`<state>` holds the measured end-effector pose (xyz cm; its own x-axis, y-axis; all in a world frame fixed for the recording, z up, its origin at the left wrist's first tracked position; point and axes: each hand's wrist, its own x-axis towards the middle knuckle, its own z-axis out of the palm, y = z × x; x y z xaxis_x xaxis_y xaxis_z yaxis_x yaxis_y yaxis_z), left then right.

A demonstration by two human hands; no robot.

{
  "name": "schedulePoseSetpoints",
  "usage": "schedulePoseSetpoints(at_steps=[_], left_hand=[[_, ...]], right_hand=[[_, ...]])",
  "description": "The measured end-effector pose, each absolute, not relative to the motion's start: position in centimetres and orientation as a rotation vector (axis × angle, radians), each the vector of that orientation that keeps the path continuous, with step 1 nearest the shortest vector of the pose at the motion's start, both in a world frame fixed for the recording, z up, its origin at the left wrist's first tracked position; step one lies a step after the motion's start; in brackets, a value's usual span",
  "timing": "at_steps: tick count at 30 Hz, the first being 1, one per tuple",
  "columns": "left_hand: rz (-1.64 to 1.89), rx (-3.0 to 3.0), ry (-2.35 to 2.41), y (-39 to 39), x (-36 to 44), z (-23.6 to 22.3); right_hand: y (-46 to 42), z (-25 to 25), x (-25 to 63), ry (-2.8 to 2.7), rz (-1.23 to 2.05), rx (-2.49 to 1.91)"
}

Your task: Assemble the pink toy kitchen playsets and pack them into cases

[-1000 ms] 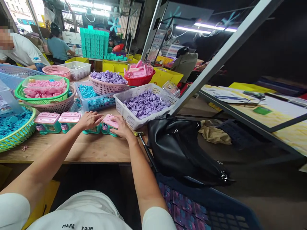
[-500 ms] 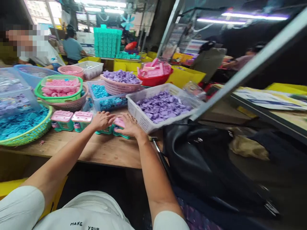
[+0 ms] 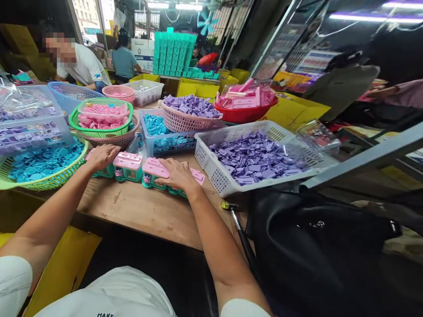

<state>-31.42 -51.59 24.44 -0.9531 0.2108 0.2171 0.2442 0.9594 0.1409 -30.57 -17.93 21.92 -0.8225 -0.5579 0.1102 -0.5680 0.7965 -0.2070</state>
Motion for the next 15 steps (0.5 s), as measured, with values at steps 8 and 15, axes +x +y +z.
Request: schedulePoseSetpoints(at_steps=[8,15], left_hand=[[-0.144,-0.234,-2.937,-46.3,-30.0,23.4],[-0.237,-0.212,-2.966,-46.2,-28.8,22.6]], right_hand=[[-14.7,20.9,-30.3,-2.861,0.323,0.975],[-13.9,18.6,-29.9,-2.869,0.211,0.973]])
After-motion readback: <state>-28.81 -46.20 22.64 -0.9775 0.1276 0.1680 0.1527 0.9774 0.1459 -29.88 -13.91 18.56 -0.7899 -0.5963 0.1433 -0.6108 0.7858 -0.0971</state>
